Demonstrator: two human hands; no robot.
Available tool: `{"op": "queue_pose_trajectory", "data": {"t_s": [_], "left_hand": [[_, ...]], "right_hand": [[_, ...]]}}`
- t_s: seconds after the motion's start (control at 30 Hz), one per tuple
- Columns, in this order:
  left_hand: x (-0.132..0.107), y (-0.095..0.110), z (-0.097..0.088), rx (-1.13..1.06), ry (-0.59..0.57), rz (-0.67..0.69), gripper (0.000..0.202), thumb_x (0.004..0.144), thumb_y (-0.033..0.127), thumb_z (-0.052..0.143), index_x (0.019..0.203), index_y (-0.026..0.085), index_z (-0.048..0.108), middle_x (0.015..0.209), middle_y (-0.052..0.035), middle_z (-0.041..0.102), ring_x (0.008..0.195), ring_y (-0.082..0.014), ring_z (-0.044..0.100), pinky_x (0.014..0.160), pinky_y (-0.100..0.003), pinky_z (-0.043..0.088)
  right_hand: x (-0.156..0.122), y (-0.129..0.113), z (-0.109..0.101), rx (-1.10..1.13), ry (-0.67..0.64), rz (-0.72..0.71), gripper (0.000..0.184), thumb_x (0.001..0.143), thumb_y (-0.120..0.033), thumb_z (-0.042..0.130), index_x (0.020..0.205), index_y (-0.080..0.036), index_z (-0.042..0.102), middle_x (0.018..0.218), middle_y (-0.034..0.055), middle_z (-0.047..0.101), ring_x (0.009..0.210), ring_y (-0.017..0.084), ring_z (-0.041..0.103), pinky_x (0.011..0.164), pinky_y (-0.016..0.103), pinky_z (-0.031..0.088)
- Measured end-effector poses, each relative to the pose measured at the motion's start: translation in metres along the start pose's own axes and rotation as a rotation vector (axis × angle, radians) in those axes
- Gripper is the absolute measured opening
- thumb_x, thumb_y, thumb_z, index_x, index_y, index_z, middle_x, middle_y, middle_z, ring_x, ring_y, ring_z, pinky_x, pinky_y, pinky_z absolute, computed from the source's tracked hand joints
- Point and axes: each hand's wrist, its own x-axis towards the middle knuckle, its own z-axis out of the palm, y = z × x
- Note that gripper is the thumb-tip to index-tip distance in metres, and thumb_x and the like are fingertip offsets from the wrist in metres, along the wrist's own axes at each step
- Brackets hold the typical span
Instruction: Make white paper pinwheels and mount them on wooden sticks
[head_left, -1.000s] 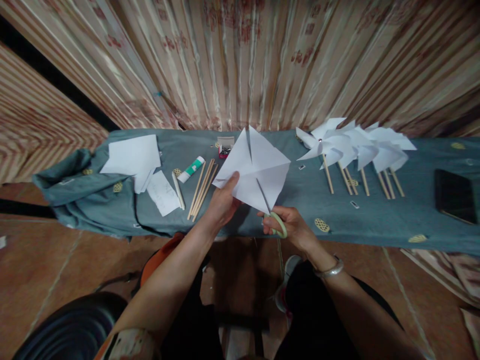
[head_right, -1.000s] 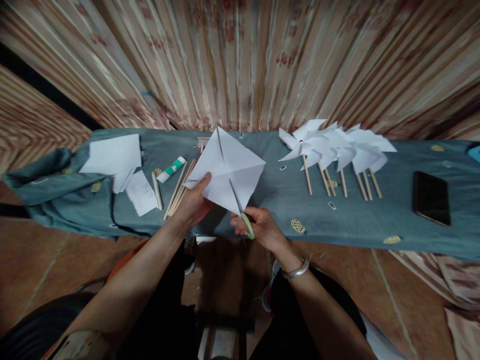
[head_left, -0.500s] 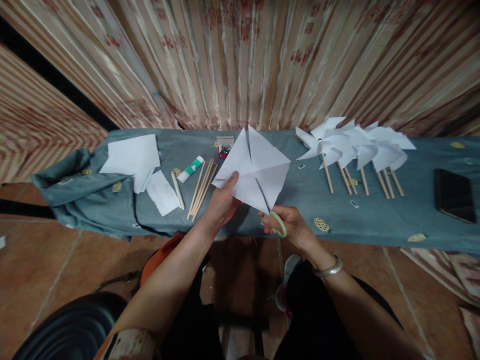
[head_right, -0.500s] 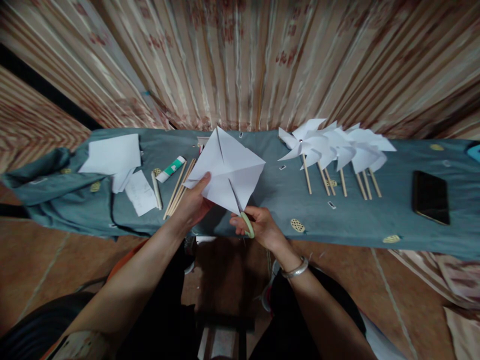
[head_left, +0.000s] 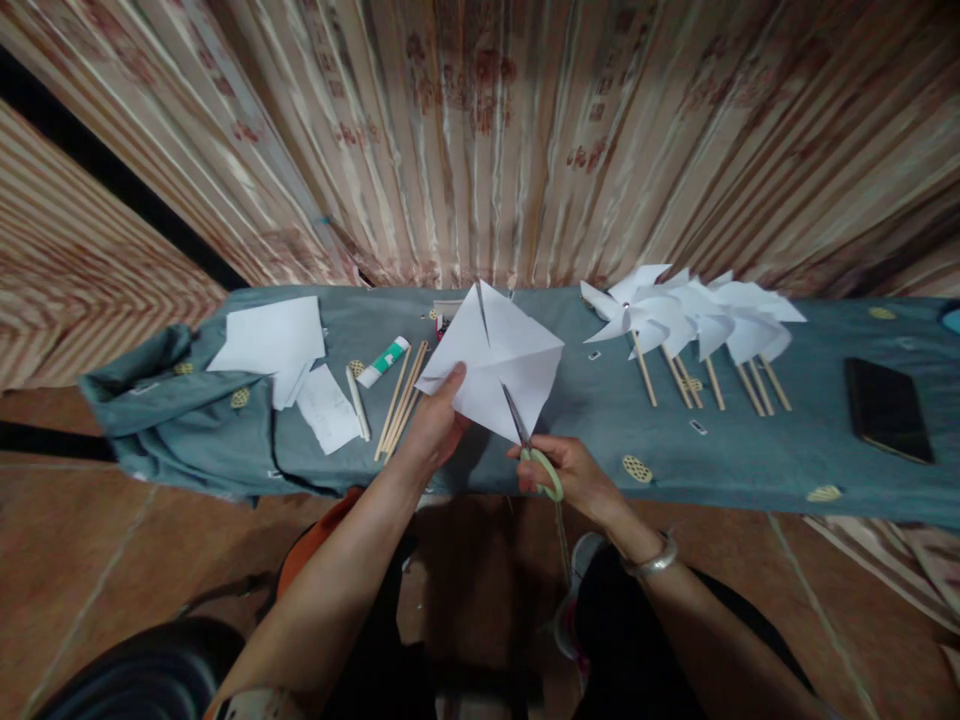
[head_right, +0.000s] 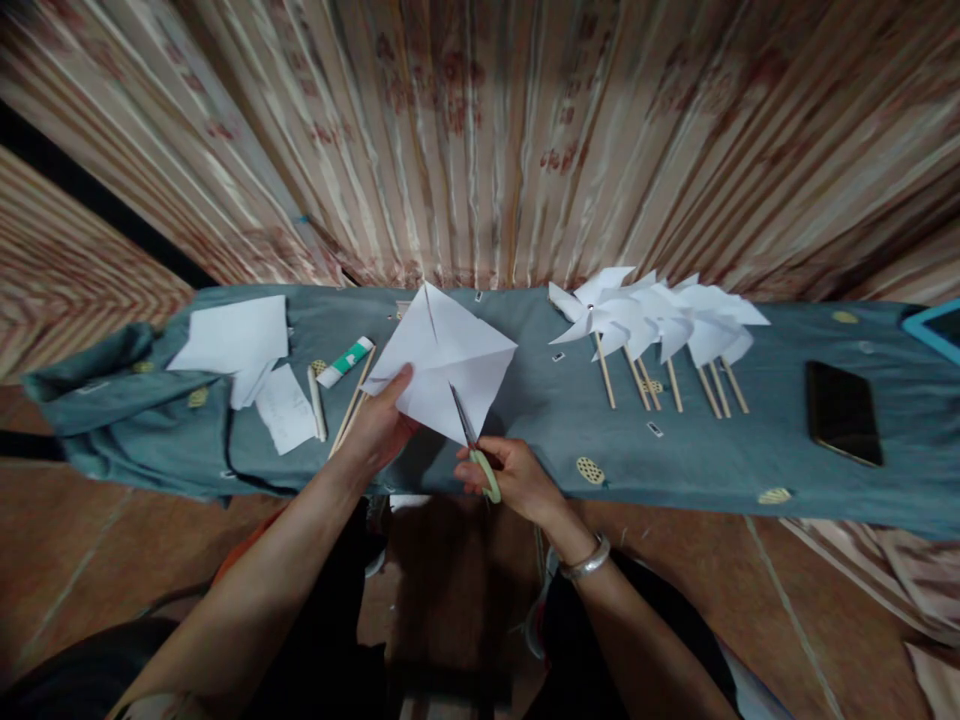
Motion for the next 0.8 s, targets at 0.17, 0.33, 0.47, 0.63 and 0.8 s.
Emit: {"op": "queue_pose_trajectory", "data": {"t_s": [0.17, 0.33, 0.47, 0.63, 0.8], "left_hand": [[0.008, 0.015, -0.007, -0.038, 0.041, 0.071, 0.017, 0.089, 0.014, 0.059, 0.105, 0.014, 0.066, 0.092, -0.0057, 0.076, 0.088, -0.0166, 0.073, 0.087, -0.028, 0.056], [0.013, 0.024, -0.012, -0.049, 0.068, 0.093, 0.012, 0.089, 0.013, 0.059, 0.098, 0.013, 0.067, 0.086, -0.0056, 0.075, 0.085, -0.0168, 0.073, 0.085, -0.027, 0.057], [0.01, 0.02, -0.013, -0.016, 0.038, 0.072, 0.017, 0.084, 0.014, 0.065, 0.101, 0.014, 0.067, 0.088, -0.0058, 0.076, 0.084, -0.0176, 0.073, 0.085, -0.029, 0.057], [-0.001, 0.001, -0.012, 0.101, -0.077, -0.099, 0.026, 0.073, 0.017, 0.076, 0.098, 0.012, 0.07, 0.092, -0.009, 0.076, 0.087, -0.0218, 0.072, 0.082, -0.031, 0.057], [-0.01, -0.015, -0.012, 0.182, -0.071, -0.207, 0.021, 0.067, 0.017, 0.08, 0.086, 0.013, 0.073, 0.096, -0.0098, 0.076, 0.089, -0.0226, 0.072, 0.083, -0.031, 0.055]], "right_hand": [[-0.006, -0.003, -0.012, -0.082, -0.129, 0.003, 0.053, 0.064, -0.06, 0.078, 0.089, -0.015, 0.068, 0.062, 0.0011, 0.066, 0.055, 0.011, 0.057, 0.053, 0.023, 0.043], [-0.012, -0.007, -0.041, -0.121, -0.196, -0.034, 0.056, 0.07, -0.066, 0.071, 0.092, -0.015, 0.07, 0.064, 0.0031, 0.068, 0.056, 0.013, 0.057, 0.054, 0.025, 0.042], [-0.003, -0.009, -0.059, -0.012, 0.155, -0.177, 0.052, 0.066, -0.065, 0.074, 0.087, -0.017, 0.069, 0.063, 0.002, 0.067, 0.054, 0.013, 0.055, 0.053, 0.026, 0.042], [0.014, -0.01, -0.068, 0.008, 0.582, -0.319, 0.05, 0.056, -0.056, 0.083, 0.089, -0.021, 0.068, 0.068, -0.0005, 0.067, 0.059, 0.015, 0.056, 0.056, 0.027, 0.043], [0.017, -0.012, -0.072, -0.05, 0.521, -0.332, 0.048, 0.057, -0.051, 0.084, 0.091, -0.021, 0.069, 0.072, -0.002, 0.068, 0.061, 0.013, 0.055, 0.054, 0.025, 0.043]]}}
